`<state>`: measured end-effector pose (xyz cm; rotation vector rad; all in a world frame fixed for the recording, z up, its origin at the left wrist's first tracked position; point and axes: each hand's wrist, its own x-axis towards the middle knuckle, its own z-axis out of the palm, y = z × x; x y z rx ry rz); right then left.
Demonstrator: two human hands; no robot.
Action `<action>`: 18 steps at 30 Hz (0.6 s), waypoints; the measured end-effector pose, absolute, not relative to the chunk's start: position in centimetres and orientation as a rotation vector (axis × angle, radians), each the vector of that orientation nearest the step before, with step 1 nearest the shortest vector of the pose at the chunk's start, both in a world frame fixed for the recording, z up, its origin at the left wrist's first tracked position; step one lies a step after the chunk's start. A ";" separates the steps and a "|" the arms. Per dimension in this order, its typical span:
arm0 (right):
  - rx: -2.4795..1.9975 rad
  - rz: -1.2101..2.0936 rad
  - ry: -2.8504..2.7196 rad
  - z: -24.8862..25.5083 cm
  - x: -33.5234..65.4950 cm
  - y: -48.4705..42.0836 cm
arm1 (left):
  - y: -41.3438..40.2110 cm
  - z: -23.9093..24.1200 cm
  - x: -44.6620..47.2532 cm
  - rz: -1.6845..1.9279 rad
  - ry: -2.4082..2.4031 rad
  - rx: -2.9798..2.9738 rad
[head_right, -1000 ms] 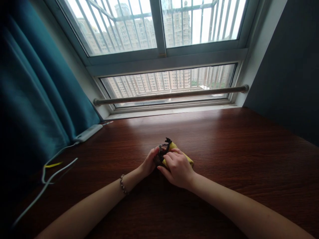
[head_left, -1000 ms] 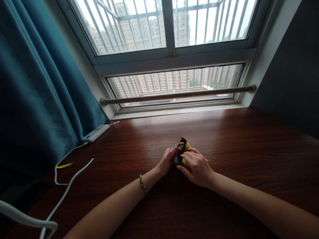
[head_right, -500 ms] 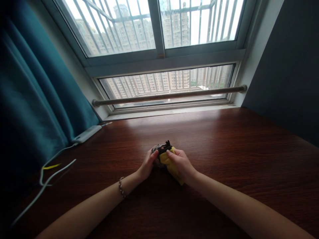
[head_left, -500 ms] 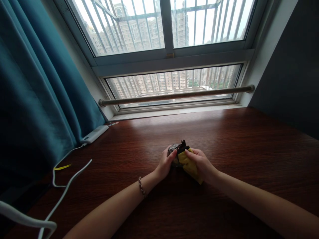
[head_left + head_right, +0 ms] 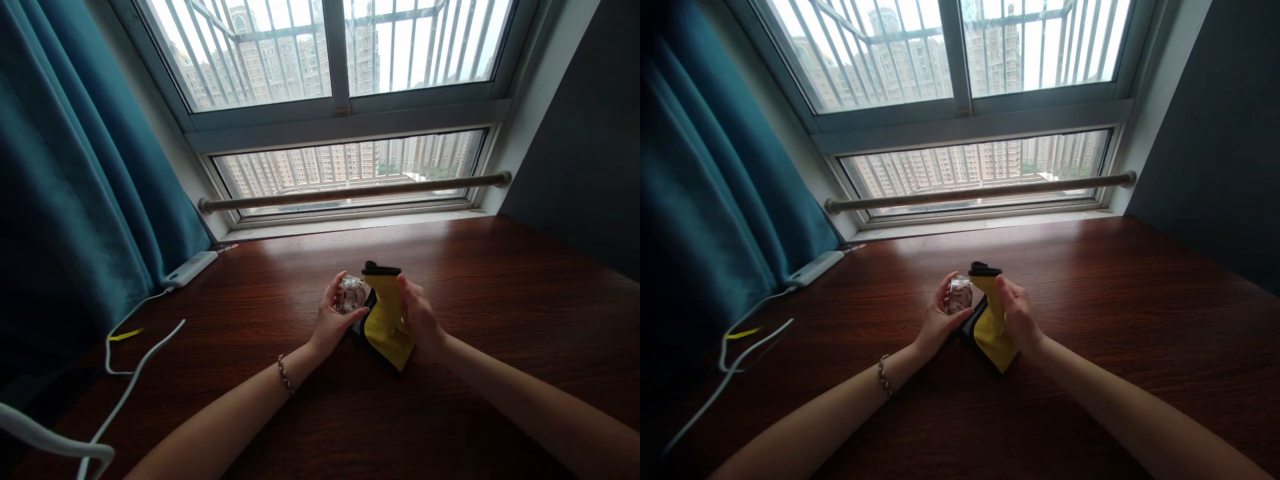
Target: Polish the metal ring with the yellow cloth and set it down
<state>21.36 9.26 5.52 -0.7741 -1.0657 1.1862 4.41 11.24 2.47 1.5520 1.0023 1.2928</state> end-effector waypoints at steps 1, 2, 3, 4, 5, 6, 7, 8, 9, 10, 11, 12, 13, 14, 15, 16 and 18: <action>-0.761 1.017 -1.403 5.1 21.4 9.1 | 11.2 2.3 4.4 1.280 0.990 1.581; -0.738 0.808 -1.693 4.7 21.4 8.9 | 11.2 2.2 4.4 1.270 0.979 1.612; -0.717 0.606 -1.900 4.4 21.4 8.8 | 11.2 2.0 4.4 1.267 0.973 1.643; -0.703 0.439 -2.019 4.1 21.4 8.8 | 11.2 1.9 4.4 1.273 0.975 1.677; -0.698 0.335 -2.069 4.0 21.4 8.8 | 11.1 1.8 4.3 1.285 0.983 1.716; -0.697 0.292 -2.077 3.9 21.4 8.8 | 11.1 1.8 4.3 1.302 0.995 1.759; -0.697 0.291 -2.064 3.9 21.4 8.9 | 11.1 1.8 4.3 1.320 1.006 1.807; -0.699 0.318 -2.038 4.0 21.5 9.0 | 11.0 1.8 4.2 1.335 1.013 1.858; -0.705 0.362 -2.008 4.0 21.5 9.2 | 10.9 1.8 4.2 1.346 1.015 1.909; -0.715 0.421 -1.973 4.1 21.6 9.3 | 10.9 1.9 4.2 1.352 1.010 1.959; -0.729 0.489 -1.934 4.1 21.6 9.5 | 10.7 2.0 4.1 1.356 1.000 2.006; -0.744 0.568 -1.887 4.1 21.6 9.6 | 10.6 2.1 4.1 1.355 0.986 2.049; -0.763 0.661 -1.830 4.1 21.6 9.7 | 10.5 2.2 4.1 1.351 0.968 2.090; -0.785 0.775 -1.752 4.0 21.6 9.9 | 10.3 2.2 4.1 1.344 0.948 2.129; -0.806 0.919 -1.649 3.9 21.6 10.0 | 10.2 2.2 4.1 1.333 0.926 2.165; -0.817 1.092 -1.516 3.9 21.5 10.1 | 10.0 2.2 4.1 1.317 0.902 2.199; -0.802 1.432 -1.189 3.9 21.2 10.1 | 9.9 2.1 4.2 1.286 0.861 2.247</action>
